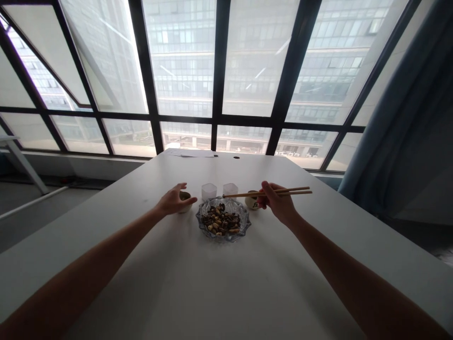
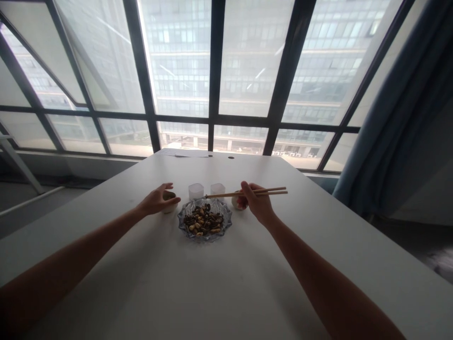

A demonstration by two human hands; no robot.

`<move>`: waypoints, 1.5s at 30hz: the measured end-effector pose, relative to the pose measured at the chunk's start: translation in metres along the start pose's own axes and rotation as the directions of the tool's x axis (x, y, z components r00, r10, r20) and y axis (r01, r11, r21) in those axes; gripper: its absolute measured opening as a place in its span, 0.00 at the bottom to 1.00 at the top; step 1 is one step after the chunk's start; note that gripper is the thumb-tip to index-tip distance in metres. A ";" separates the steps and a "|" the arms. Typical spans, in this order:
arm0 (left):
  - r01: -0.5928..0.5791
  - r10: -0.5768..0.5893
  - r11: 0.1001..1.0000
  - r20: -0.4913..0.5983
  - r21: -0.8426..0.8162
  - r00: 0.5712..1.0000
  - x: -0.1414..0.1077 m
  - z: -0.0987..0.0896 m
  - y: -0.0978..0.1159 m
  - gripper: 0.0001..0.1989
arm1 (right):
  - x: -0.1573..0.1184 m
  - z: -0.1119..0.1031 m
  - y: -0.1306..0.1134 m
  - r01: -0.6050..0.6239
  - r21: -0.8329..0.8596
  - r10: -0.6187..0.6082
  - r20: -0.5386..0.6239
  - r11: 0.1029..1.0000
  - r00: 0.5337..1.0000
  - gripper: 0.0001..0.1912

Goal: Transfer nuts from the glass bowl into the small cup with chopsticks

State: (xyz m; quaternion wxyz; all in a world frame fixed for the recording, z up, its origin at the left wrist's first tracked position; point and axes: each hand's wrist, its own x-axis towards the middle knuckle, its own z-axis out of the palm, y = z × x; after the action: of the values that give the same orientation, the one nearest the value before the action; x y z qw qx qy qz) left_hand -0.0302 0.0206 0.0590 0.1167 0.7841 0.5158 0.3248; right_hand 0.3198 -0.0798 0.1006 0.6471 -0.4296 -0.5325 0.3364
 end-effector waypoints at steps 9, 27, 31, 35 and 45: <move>-0.081 0.050 0.982 0.182 0.168 0.982 0.058 0.036 0.066 0.41 | -0.004 0.002 -0.002 0.157 -0.113 -0.164 -0.055 0.981 0.985 0.27; -0.538 0.539 0.842 -0.074 0.030 0.839 0.044 0.040 0.059 0.40 | 0.022 0.049 -0.001 0.667 -0.425 -0.442 0.515 0.612 0.734 0.19; -0.468 0.469 0.883 -0.037 0.015 0.883 0.050 0.041 0.056 0.40 | 0.011 0.041 -0.011 0.554 -0.474 -0.448 0.326 0.685 0.833 0.25; -0.288 0.286 0.958 0.064 0.015 0.956 0.058 0.045 0.054 0.39 | -0.007 0.032 -0.015 0.341 -0.434 -0.242 0.268 0.834 0.933 0.29; -0.190 0.178 0.979 0.139 0.080 0.974 0.045 0.024 0.039 0.37 | -0.017 0.032 0.001 0.362 -0.552 -0.196 0.337 0.751 0.921 0.29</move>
State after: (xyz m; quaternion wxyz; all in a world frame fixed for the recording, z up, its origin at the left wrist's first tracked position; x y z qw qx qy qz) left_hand 0.0254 0.0472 0.0784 0.0832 0.8527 0.4468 0.2578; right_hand 0.2856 -0.0879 0.0949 0.4440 -0.4806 -0.7496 0.1002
